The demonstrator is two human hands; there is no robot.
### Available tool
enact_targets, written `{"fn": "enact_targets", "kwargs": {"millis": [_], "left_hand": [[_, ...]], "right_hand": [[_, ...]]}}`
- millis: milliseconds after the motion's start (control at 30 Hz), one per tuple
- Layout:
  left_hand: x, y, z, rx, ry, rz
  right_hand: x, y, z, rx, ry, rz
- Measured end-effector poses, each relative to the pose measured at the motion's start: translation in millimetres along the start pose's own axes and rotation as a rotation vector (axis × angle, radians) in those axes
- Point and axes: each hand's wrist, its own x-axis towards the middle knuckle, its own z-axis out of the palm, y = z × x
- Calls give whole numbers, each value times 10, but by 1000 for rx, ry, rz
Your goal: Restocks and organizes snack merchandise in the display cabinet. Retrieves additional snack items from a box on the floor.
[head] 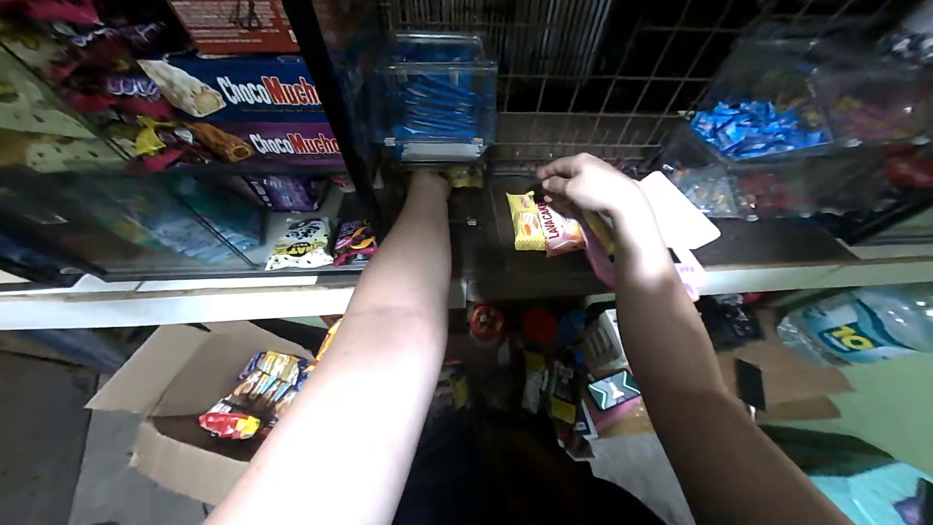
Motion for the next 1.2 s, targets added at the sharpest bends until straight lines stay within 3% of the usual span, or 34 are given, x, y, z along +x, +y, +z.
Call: {"fn": "enact_targets", "kwargs": {"millis": [100,267,467,767,1200], "left_hand": [[-30,20,-15,4,-18,0],[-163,148,-1,-150,-1,-167],[-189,150,-14,-98,2,-99],[-168,109,5,-42,0,-151],[-125,43,19,-253,18,-52]], "right_hand": [[106,55,177,-111,32,112],[186,-62,596,-301,-21,242],[262,-166,913,-310,77,260],[239,-63,754,-144,162,209],[-175,-158,366,-44,236,89]]}}
